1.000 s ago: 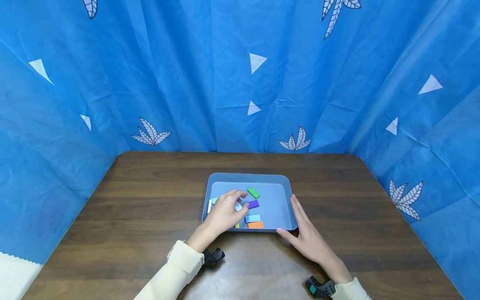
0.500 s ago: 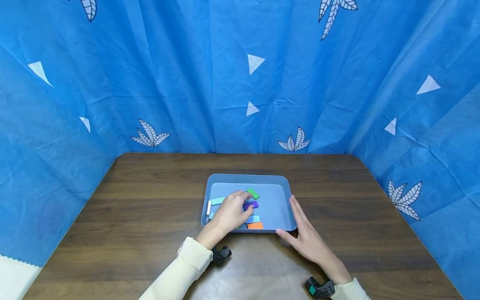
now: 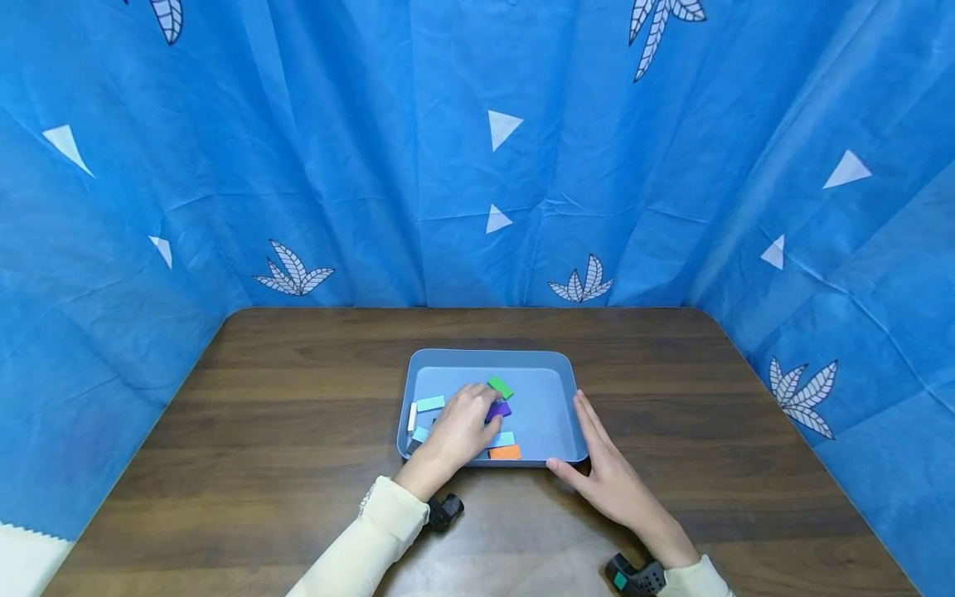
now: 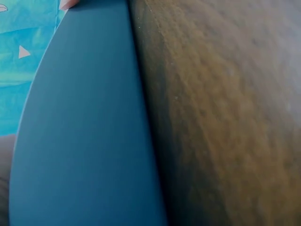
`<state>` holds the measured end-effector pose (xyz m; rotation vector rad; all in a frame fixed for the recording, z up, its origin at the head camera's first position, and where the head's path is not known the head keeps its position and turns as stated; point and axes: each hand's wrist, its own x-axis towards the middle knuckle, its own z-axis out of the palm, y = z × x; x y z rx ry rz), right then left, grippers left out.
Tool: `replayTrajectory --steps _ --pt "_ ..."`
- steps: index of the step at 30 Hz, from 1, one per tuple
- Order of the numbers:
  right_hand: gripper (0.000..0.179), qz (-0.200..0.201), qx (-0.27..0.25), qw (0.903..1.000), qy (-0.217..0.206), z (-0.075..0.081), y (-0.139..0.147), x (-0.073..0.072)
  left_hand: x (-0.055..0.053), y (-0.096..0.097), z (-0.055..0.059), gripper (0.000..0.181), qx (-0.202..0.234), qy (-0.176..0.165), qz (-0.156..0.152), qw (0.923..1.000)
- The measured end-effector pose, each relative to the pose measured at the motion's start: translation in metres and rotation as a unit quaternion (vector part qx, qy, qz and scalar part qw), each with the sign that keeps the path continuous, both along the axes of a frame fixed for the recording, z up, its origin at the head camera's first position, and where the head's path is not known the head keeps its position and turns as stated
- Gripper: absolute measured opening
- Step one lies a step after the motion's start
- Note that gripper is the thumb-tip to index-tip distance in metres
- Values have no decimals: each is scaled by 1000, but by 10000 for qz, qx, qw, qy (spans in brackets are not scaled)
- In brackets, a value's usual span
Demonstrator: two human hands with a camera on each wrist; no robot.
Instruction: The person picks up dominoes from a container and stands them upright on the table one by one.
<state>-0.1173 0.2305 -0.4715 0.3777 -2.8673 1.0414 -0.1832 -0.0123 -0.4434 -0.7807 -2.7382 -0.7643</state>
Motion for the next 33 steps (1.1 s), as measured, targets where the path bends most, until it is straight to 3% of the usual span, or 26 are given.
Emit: replayTrajectory --steps 20,27,33 --pt "96 -30 -40 10000 78 0 -1 0 -2 -2 -2 14 68 100 2 9999" --pt "96 -47 21 9998 -196 1 -3 0 0 -4 -3 14 148 147 55 9998" --pt "97 -90 23 9998 -177 1 -3 2 -1 -4 -3 15 301 238 4 9993"
